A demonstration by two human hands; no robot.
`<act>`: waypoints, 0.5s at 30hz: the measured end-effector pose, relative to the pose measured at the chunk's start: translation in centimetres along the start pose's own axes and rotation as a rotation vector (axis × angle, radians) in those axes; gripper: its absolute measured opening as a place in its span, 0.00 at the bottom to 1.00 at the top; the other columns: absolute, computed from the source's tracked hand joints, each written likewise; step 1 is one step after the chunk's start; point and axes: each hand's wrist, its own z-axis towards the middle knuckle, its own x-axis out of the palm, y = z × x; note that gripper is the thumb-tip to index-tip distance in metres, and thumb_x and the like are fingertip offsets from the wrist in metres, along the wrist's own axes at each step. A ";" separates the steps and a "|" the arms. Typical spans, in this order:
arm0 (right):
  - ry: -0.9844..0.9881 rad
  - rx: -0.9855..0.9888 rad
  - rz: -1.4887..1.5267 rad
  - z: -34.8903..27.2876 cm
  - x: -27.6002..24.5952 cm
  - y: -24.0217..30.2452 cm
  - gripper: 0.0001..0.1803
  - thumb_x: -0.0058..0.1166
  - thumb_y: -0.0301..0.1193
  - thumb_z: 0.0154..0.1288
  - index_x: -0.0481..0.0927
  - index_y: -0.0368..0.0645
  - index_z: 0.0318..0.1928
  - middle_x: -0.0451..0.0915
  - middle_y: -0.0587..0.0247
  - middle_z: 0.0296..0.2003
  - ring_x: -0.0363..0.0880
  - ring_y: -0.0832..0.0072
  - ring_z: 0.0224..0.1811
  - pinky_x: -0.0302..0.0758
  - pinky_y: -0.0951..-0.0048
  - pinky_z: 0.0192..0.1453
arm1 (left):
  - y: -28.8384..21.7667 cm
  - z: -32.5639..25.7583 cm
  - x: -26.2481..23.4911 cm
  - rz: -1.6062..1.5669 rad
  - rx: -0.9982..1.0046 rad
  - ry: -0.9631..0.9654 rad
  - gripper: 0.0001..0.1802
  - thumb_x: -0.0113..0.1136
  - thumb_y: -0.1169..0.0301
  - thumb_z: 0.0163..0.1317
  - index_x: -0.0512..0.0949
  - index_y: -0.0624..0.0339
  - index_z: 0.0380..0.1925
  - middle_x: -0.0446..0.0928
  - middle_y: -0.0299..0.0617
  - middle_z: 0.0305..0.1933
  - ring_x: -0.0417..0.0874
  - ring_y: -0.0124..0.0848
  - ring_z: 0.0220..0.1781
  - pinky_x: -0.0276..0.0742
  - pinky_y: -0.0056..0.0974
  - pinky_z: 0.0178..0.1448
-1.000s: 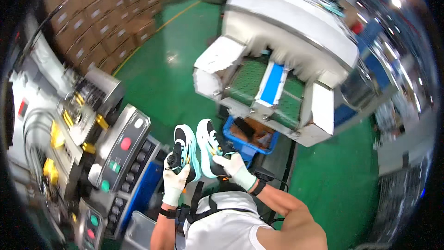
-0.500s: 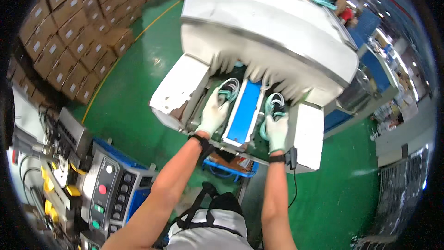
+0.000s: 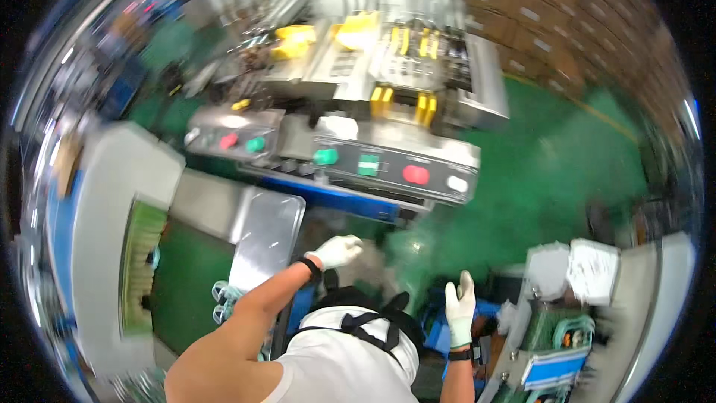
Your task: The person removes shoes from a conveyor belt, places them into a pressing machine, and activates it. After the process, the person removes the shoes from the machine, places them back onto the conveyor belt, and moves a floor fan.
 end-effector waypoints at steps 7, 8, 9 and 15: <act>0.393 -0.049 -0.510 3.4 13.5 -3.7 0.30 0.59 0.31 0.64 0.68 0.28 0.63 0.74 0.39 0.60 0.74 0.56 0.62 0.68 0.62 0.68 | 29.6 -26.4 -8.9 -0.146 -0.939 -1.146 0.13 0.54 0.66 0.63 0.79 0.60 0.45 0.82 0.53 0.46 0.82 0.51 0.50 0.76 0.46 0.58; 0.414 -0.004 -0.548 3.8 16.1 -4.4 0.30 0.59 0.31 0.64 0.68 0.27 0.61 0.76 0.38 0.57 0.76 0.55 0.60 0.70 0.62 0.66 | 31.5 -29.9 -9.4 -0.044 -0.962 -1.193 0.13 0.54 0.69 0.63 0.79 0.58 0.45 0.81 0.52 0.47 0.81 0.52 0.50 0.76 0.47 0.58; 0.434 -0.024 -0.615 3.2 17.7 -4.3 0.29 0.60 0.32 0.63 0.70 0.26 0.59 0.78 0.40 0.54 0.78 0.56 0.58 0.72 0.62 0.64 | 33.0 -33.1 -8.9 0.050 -0.992 -1.218 0.13 0.54 0.71 0.62 0.79 0.57 0.45 0.80 0.51 0.47 0.80 0.53 0.50 0.76 0.48 0.58; 0.493 0.015 -0.877 2.9 24.6 -1.9 0.29 0.61 0.34 0.58 0.74 0.25 0.55 0.81 0.43 0.49 0.80 0.59 0.53 0.74 0.65 0.59 | 40.5 -42.4 -10.6 0.032 -1.226 -1.260 0.22 0.53 0.82 0.53 0.78 0.52 0.49 0.73 0.44 0.59 0.66 0.52 0.66 0.70 0.50 0.66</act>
